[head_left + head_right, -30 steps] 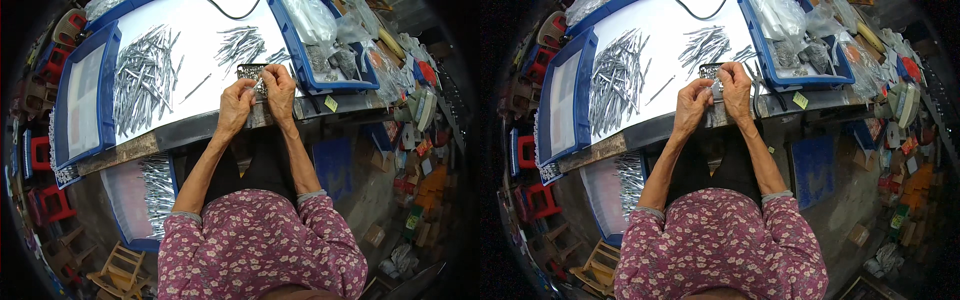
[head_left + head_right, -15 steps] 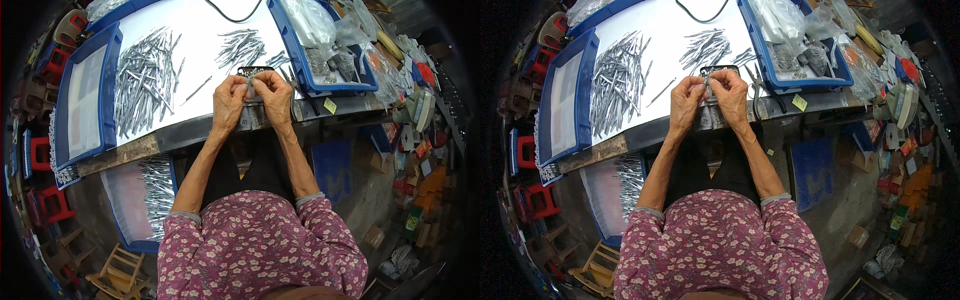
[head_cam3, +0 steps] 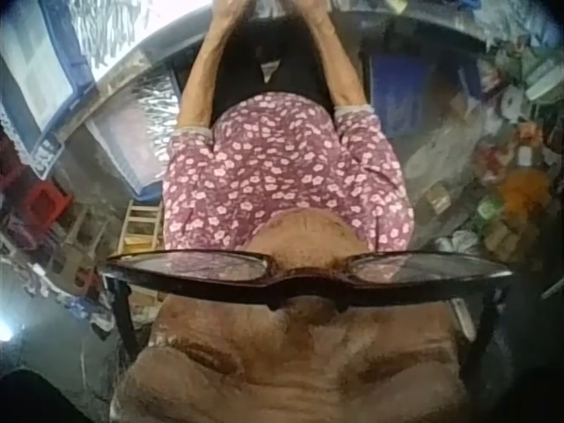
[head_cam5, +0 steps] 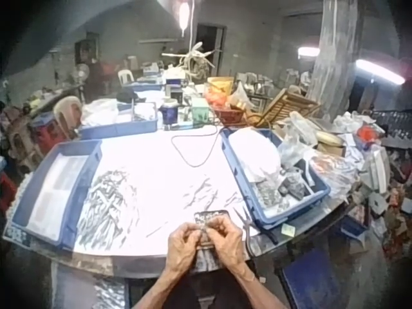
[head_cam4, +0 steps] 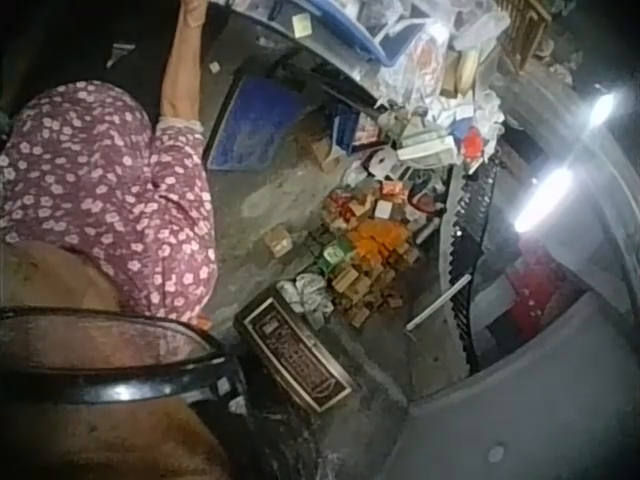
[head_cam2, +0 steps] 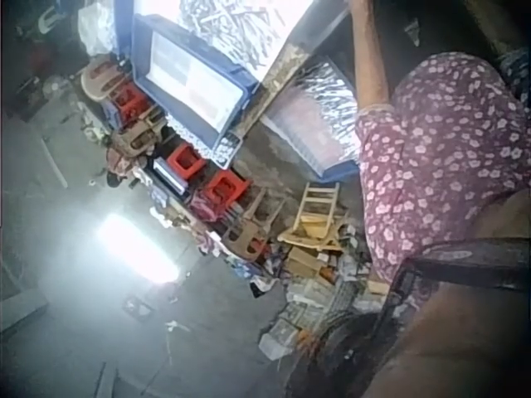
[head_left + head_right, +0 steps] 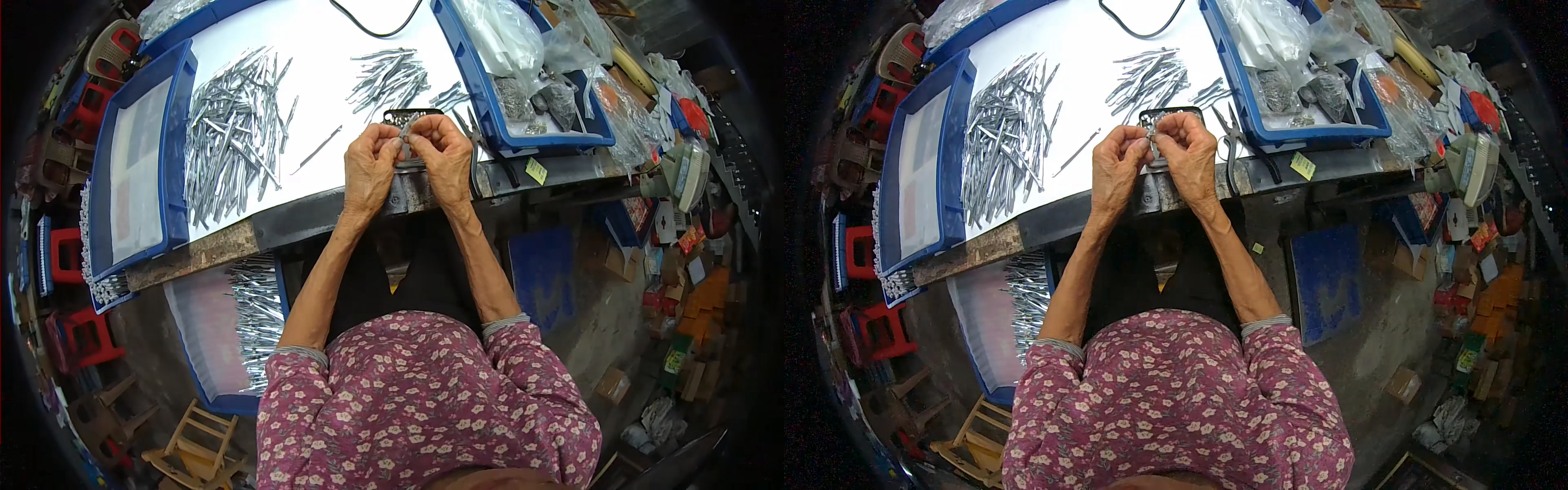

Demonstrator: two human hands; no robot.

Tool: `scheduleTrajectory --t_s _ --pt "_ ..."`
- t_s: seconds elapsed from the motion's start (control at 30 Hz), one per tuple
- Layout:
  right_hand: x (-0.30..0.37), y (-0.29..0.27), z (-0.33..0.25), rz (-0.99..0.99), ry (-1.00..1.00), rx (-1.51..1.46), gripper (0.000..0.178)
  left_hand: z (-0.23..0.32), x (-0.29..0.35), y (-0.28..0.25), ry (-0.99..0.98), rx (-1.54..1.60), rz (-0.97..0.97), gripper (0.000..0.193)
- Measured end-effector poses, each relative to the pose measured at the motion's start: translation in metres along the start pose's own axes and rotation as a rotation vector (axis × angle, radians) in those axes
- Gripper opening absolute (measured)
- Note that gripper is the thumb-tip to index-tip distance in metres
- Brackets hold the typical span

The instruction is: Assembling small metal hardware components at a workbench.

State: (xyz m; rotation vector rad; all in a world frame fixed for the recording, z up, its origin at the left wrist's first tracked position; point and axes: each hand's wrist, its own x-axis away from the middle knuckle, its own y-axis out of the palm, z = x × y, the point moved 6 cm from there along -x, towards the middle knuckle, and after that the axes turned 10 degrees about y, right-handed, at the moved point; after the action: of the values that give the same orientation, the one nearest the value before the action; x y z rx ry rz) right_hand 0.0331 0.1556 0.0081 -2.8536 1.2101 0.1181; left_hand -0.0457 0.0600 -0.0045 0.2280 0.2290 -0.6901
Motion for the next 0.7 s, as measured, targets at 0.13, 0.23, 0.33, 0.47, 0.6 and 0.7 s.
scheduleTrajectory --t_s 0.13,0.23,0.33,0.47,0.6,0.7 --pt "0.0011 -0.0009 -0.0006 0.018 0.0 -0.025 0.007 -0.0025 0.0006 -0.0002 0.011 -0.012 -0.017 0.008" --pt "0.0012 -0.0014 -0.0011 0.036 -0.032 -0.016 0.007 -0.0014 0.0009 0.0005 0.011 0.007 -0.019 0.008" --pt "0.0018 -0.001 -0.0017 0.063 -0.029 -0.016 0.006 -0.0017 0.001 0.0002 0.0 0.004 -0.017 0.008" --pt "0.0037 -0.0014 -0.0024 0.093 -0.05 0.031 0.006 -0.0007 0.0012 0.0004 -0.01 -0.02 -0.011 0.008" --pt "0.0056 -0.0003 -0.0034 0.114 -0.072 0.062 0.006 -0.0027 0.003 -0.0011 -0.003 -0.006 0.017 0.007" --pt "0.0073 0.0002 -0.0018 0.114 -0.061 0.042 0.007 -0.0029 0.0045 -0.0005 0.01 -0.032 0.007 0.011"
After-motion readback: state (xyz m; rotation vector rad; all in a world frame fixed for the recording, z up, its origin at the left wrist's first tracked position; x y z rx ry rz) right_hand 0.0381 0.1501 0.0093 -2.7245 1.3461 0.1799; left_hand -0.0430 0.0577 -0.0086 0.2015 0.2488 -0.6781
